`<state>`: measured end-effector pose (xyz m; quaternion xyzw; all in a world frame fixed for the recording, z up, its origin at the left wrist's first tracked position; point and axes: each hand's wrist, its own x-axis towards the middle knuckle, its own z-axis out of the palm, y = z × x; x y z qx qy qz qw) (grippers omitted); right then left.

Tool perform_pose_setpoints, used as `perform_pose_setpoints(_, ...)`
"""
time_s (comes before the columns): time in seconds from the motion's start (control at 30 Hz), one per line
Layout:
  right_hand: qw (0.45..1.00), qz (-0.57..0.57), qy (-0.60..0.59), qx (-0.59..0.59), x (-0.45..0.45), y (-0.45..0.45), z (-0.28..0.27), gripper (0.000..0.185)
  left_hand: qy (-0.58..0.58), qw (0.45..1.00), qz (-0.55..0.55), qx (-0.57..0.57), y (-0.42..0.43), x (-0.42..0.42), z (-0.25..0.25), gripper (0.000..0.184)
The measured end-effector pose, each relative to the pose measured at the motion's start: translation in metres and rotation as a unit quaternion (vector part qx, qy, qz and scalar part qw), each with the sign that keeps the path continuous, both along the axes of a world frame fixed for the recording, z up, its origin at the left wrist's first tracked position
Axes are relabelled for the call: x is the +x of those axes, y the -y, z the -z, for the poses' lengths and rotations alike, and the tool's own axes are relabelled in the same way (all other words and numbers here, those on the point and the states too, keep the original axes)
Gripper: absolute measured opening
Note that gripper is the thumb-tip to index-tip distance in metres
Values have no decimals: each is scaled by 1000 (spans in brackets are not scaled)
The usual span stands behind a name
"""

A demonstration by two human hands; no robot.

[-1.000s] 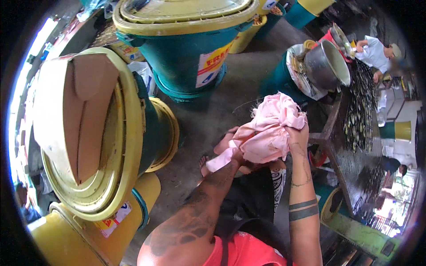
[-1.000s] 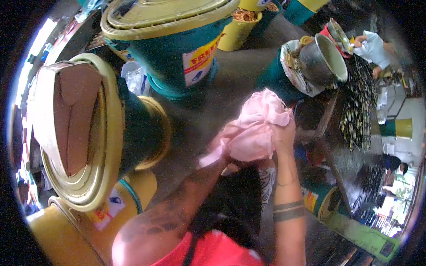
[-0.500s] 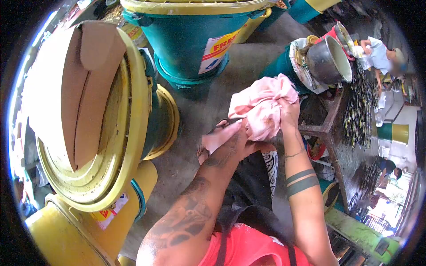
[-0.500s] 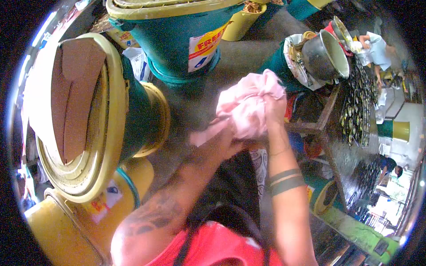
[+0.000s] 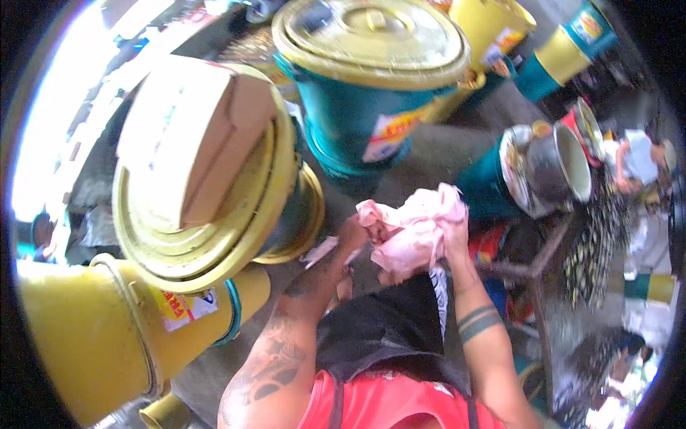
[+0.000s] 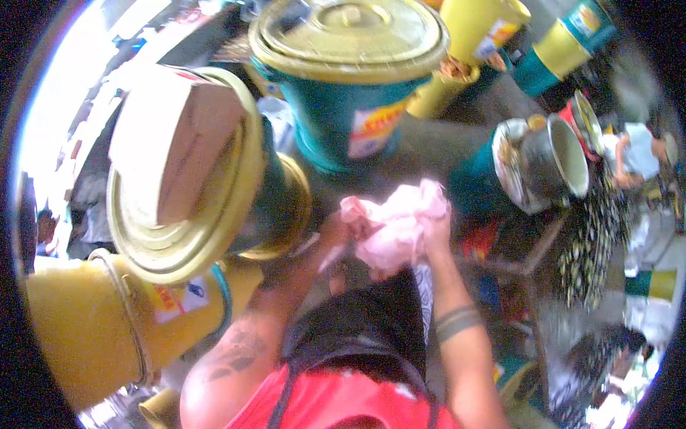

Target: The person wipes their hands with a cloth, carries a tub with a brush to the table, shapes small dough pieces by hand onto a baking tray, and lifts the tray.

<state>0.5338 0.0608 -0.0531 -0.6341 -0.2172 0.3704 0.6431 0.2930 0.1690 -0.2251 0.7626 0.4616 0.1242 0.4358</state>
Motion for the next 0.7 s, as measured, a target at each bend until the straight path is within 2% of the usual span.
perform_pose_setpoints(0.03,997,-69,-11,18,-10,-13,-28,65,145,972,-31,-184,-10,17,-49,25)
perform_pose_setpoints(0.07,989,-139,-19,34,-20,-21,-59,72,265,892,-89,-355,-20,35,-104,22)
perform_pose_setpoints(0.1,974,-225,0,6,-16,-21,-50,78,185,955,-17,-234,-18,46,-145,24)
perform_pose_setpoints(0.13,952,-306,19,-23,-16,-20,-39,85,97,990,39,-97,-15,57,-184,27)
perform_pose_setpoints(0.2,953,-286,94,-18,-46,-24,-111,90,199,964,-42,-174,7,61,-235,22)
perform_pose_setpoints(0.23,951,-294,96,7,-33,-35,-100,82,251,942,-82,-206,19,64,-261,22)
perform_pose_setpoints(0.27,952,-286,110,4,-24,-49,-101,71,333,902,-10,-276,11,60,-230,38)
perform_pose_setpoints(0.3,912,-312,263,39,-19,-59,-140,65,374,896,-17,-237,21,52,-278,53)
perform_pose_setpoints(0.33,847,-336,402,87,-19,-64,-185,59,412,889,-35,-196,37,39,-334,71)
perform_pose_setpoints(0.4,779,-358,472,205,12,-99,-203,53,289,948,-102,87,63,14,-354,83)
perform_pose_setpoints(0.43,757,-356,501,222,26,-119,-216,51,237,954,-146,108,73,-7,-379,85)
perform_pose_setpoints(0.47,737,-355,528,231,37,-147,-228,50,201,946,-225,116,88,-26,-383,80)
perform_pose_setpoints(0.57,678,-366,607,196,61,-232,-247,46,14,936,-351,-10,164,-84,-358,58)
perform_pose_setpoints(0.6,658,-370,633,172,66,-251,-251,45,-57,922,-380,-43,199,-92,-366,52)
perform_pose_setpoints(0.63,642,-373,654,144,74,-267,-254,44,-79,909,-406,-56,241,-98,-376,47)
perform_pose_setpoints(0.67,628,-379,669,122,75,-283,-254,42,-131,896,-424,31,278,-109,-336,44)
perform_pose_setpoints(0.7,600,-388,693,101,54,-328,-259,41,-130,873,-469,25,289,-129,-303,41)
